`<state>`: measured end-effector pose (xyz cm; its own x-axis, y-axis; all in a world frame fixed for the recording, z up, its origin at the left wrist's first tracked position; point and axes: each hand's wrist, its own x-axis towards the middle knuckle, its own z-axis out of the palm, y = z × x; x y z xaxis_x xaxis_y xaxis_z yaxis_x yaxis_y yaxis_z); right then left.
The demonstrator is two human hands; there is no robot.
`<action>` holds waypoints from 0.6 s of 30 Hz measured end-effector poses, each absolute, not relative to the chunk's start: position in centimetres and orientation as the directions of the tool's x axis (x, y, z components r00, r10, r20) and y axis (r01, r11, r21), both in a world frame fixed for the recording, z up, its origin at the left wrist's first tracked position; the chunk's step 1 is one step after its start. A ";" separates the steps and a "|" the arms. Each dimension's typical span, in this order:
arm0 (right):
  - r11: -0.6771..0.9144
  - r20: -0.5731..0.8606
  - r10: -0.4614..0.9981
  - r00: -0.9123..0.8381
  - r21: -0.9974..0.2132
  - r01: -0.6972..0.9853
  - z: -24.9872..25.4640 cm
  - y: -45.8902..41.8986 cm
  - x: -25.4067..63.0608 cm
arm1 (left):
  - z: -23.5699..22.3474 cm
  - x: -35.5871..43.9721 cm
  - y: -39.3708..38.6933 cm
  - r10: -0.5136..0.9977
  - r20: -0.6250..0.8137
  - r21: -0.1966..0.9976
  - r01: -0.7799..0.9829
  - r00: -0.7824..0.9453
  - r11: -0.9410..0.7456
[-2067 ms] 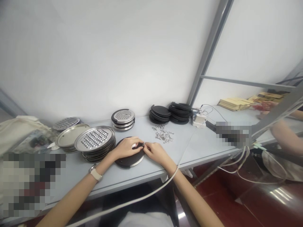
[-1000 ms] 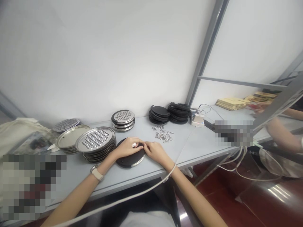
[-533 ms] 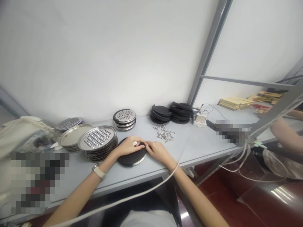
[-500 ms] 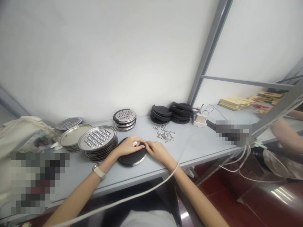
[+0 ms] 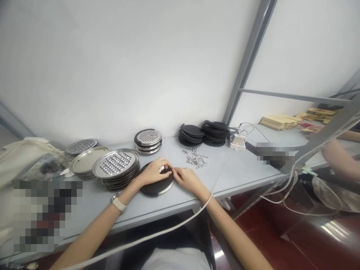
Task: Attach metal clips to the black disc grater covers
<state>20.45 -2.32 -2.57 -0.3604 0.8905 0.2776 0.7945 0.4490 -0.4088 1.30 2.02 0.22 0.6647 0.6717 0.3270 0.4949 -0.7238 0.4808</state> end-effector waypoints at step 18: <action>0.563 0.517 0.814 -0.266 -0.585 0.584 -2.0 -2.3 20.5 | 0.8 0.6 1.5 0.649 0.309 0.317 0.568 0.695 -0.760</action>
<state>20.48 -2.32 -2.02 -0.2659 0.8138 0.5167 0.5838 0.5625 -0.5855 0.65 1.52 0.83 0.6954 0.6487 0.3090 0.5680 -0.7597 0.3166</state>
